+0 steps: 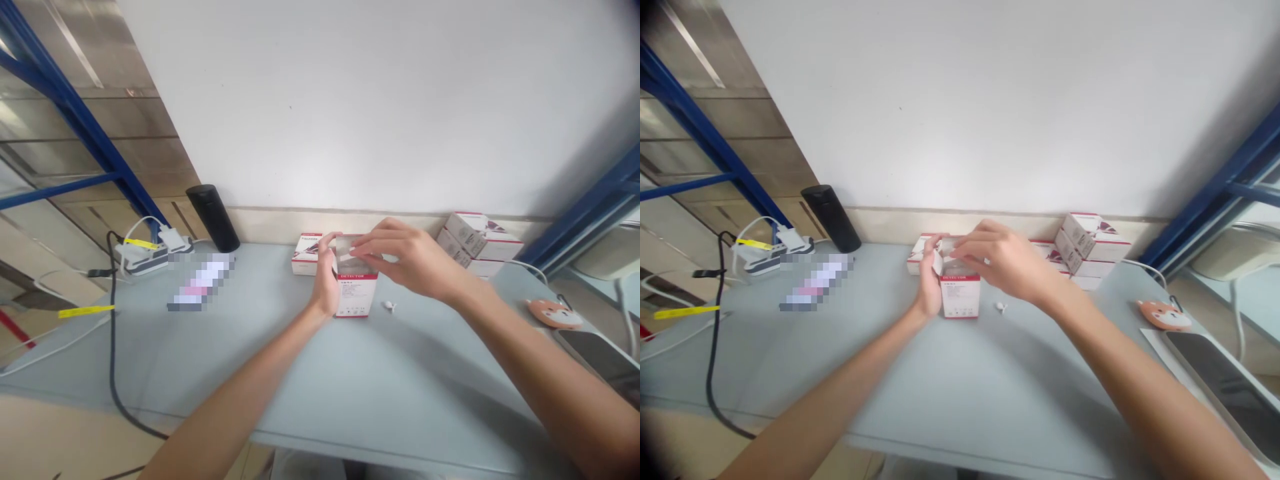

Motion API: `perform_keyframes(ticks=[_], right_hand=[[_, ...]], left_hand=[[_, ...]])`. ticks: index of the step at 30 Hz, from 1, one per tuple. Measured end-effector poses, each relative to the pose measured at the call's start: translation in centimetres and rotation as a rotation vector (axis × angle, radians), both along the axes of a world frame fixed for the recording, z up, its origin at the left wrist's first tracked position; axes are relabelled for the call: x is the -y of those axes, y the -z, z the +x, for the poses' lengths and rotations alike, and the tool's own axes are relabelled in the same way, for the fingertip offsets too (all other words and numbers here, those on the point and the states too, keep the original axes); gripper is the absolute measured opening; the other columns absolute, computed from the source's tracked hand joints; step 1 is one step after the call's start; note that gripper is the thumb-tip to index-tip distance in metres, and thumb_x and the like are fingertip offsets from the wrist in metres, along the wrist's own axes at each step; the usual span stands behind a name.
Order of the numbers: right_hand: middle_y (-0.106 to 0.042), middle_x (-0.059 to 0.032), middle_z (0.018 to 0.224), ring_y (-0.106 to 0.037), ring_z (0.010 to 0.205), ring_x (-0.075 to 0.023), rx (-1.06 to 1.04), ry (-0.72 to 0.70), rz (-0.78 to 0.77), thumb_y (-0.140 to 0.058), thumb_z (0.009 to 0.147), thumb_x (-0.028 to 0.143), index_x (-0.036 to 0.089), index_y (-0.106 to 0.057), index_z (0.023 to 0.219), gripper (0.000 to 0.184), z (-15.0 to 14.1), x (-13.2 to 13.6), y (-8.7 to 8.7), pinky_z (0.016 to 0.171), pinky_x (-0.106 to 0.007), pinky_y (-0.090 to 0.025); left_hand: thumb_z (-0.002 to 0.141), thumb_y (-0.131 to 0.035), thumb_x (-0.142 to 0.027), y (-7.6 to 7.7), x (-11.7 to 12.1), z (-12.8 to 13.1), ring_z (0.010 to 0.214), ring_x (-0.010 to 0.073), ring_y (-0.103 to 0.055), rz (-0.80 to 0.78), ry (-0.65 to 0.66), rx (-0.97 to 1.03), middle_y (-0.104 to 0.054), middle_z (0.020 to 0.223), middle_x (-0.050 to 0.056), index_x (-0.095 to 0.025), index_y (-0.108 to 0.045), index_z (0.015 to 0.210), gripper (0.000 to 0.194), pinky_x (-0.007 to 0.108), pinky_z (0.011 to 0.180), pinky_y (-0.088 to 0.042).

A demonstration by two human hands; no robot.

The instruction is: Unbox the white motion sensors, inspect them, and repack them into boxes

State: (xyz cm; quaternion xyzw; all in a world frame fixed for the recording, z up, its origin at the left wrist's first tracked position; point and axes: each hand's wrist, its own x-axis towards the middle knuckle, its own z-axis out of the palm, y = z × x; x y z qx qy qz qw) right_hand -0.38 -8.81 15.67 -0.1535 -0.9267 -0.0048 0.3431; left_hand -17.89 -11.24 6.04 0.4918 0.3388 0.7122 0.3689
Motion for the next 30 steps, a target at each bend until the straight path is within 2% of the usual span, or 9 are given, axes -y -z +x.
perform_keyframes(ticks=[7,11,16,20,23,25,26,28,30], right_hand=[[-0.08,-0.0032,0.119,-0.073,0.113,-0.0227,-0.012,-0.017,-0.168,-0.058,0.099,0.006,0.023,-0.078,0.108,0.027,-0.8,-0.4,2.1,0.093,-0.039,-0.062],[-0.077,-0.0014,0.129,-0.072,0.119,-0.0222,0.077,-0.026,-0.234,-0.058,0.101,0.011,0.025,-0.077,0.115,0.028,0.1,-0.1,1.6,0.098,-0.038,-0.061],[-0.074,-0.0038,0.131,-0.075,0.108,-0.0232,0.236,0.011,-0.256,-0.056,0.104,0.023,0.026,-0.078,0.112,0.024,0.5,0.6,0.7,0.087,-0.039,-0.062],[-0.07,-0.0066,0.138,-0.068,0.125,-0.0257,0.163,0.008,-0.218,-0.055,0.106,0.029,0.029,-0.071,0.13,0.029,1.0,0.6,0.8,0.104,-0.041,-0.057],[-0.066,-0.0095,0.138,-0.066,0.125,-0.0264,-0.07,0.173,-0.192,-0.057,0.104,0.027,0.029,-0.064,0.136,0.033,2.5,0.6,2.3,0.105,-0.043,-0.055],[-0.069,-0.0095,0.123,-0.07,0.107,-0.0255,-0.164,0.322,-0.217,-0.06,0.101,0.028,0.027,-0.064,0.129,0.028,4.0,0.7,4.1,0.09,-0.041,-0.059],[-0.07,-0.0084,0.117,-0.071,0.098,-0.0244,-0.097,0.339,-0.268,-0.063,0.1,0.029,0.027,-0.064,0.127,0.028,4.8,0.7,5.2,0.082,-0.04,-0.06],[-0.071,-0.0048,0.117,-0.071,0.084,-0.02,0.2,0.227,-0.392,-0.065,0.099,0.031,0.03,-0.067,0.121,0.023,6.0,0.6,7.5,0.072,-0.036,-0.06],[-0.071,-0.004,0.122,-0.073,0.084,-0.0192,0.327,0.174,-0.424,-0.063,0.099,0.026,0.031,-0.071,0.116,0.02,6.7,0.2,9.4,0.072,-0.035,-0.06]], left_hand=[[0.102,-0.04,-0.051,0.3,0.4,0.0,0.125,0.0257,-0.063,-0.077,0.0,0.091,-0.071,0.127,0.005,-0.027,-0.059,0.133,0.043,0.04,0.11,-0.047],[0.104,-0.039,-0.055,0.5,0.6,0.1,0.119,0.0271,-0.067,-0.021,0.051,0.074,-0.072,0.123,0.006,-0.027,-0.057,0.133,0.045,0.042,0.106,-0.049],[0.106,-0.036,-0.06,0.6,0.7,0.2,0.111,0.0267,-0.069,-0.073,0.034,0.037,-0.074,0.117,0.005,-0.028,-0.055,0.134,0.046,0.043,0.101,-0.051],[0.107,-0.035,-0.056,0.6,0.5,-0.1,0.12,0.0272,-0.065,-0.068,-0.008,-0.006,-0.072,0.119,0.005,-0.027,-0.056,0.128,0.042,0.042,0.105,-0.048],[0.107,-0.037,-0.057,0.9,0.3,-0.2,0.116,0.0264,-0.064,-0.038,-0.057,-0.049,-0.071,0.117,0.004,-0.028,-0.058,0.126,0.04,0.04,0.103,-0.047],[0.107,-0.038,-0.058,1.1,0.2,-0.1,0.111,0.0258,-0.064,-0.017,-0.093,-0.076,-0.07,0.115,0.003,-0.028,-0.06,0.124,0.041,0.039,0.1,-0.047],[0.107,-0.038,-0.059,1.2,0.2,0.0,0.11,0.0257,-0.064,-0.007,-0.108,-0.085,-0.07,0.115,0.003,-0.028,-0.061,0.123,0.041,0.039,0.099,-0.047],[0.107,-0.038,-0.059,1.2,0.2,0.2,0.11,0.0256,-0.063,0.011,-0.128,-0.099,-0.069,0.116,0.004,-0.028,-0.062,0.119,0.041,0.039,0.099,-0.048],[0.108,-0.036,-0.059,1.1,0.4,0.3,0.108,0.0257,-0.063,0.03,-0.148,-0.124,-0.068,0.115,0.005,-0.027,-0.062,0.116,0.042,0.039,0.097,-0.049]])
